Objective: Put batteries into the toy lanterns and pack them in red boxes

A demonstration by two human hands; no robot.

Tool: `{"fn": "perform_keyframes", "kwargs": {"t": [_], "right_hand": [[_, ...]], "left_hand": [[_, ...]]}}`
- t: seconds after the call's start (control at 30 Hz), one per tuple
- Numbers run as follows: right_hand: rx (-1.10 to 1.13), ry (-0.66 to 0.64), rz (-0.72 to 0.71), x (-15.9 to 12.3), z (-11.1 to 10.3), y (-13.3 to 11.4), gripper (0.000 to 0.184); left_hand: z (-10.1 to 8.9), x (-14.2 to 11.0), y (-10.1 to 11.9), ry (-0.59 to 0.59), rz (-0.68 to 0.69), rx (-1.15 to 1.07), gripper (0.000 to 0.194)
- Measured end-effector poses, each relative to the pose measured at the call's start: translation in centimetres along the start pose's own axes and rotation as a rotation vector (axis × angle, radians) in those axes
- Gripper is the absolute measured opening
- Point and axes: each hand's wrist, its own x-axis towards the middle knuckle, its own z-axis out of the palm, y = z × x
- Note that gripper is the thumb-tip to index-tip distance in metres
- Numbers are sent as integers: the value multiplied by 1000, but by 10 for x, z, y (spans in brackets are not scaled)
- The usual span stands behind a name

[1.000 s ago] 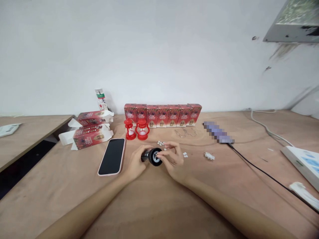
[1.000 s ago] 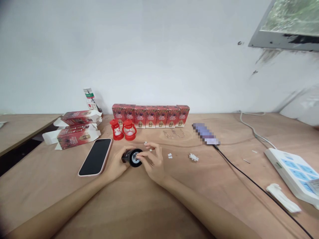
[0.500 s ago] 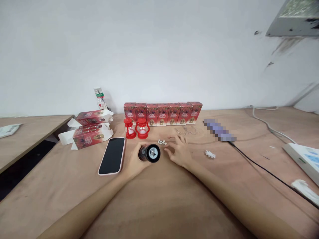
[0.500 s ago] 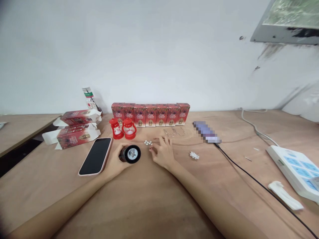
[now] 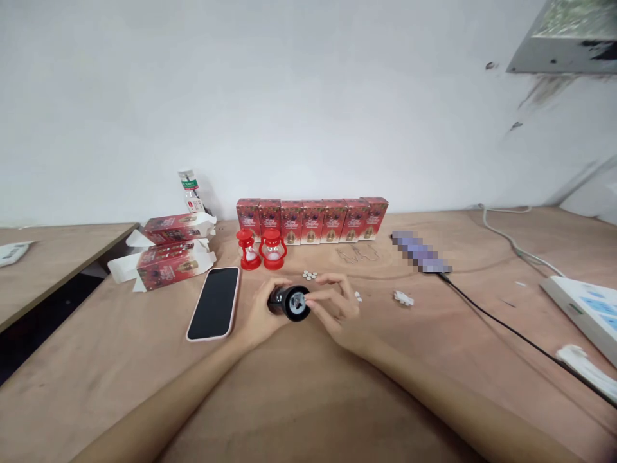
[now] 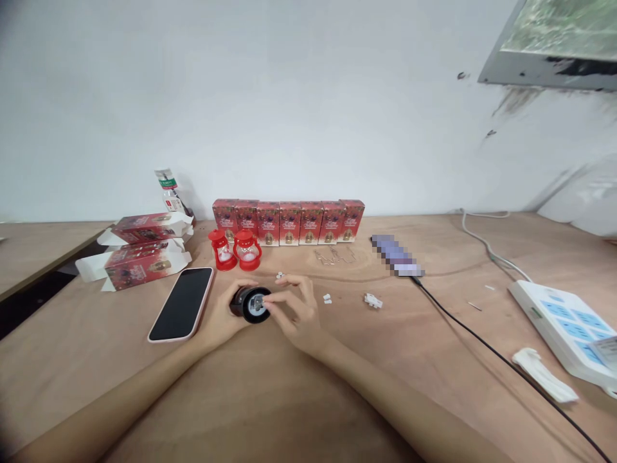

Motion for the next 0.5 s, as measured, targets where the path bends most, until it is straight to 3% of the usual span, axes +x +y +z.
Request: {"fn": "perform_keyframes", "kwargs": {"t": [0.5], "right_hand": [[12,-10,40,-2,6,-6,12]], "left_hand": [[0,-3,-3,-51,6,2,39]]}}
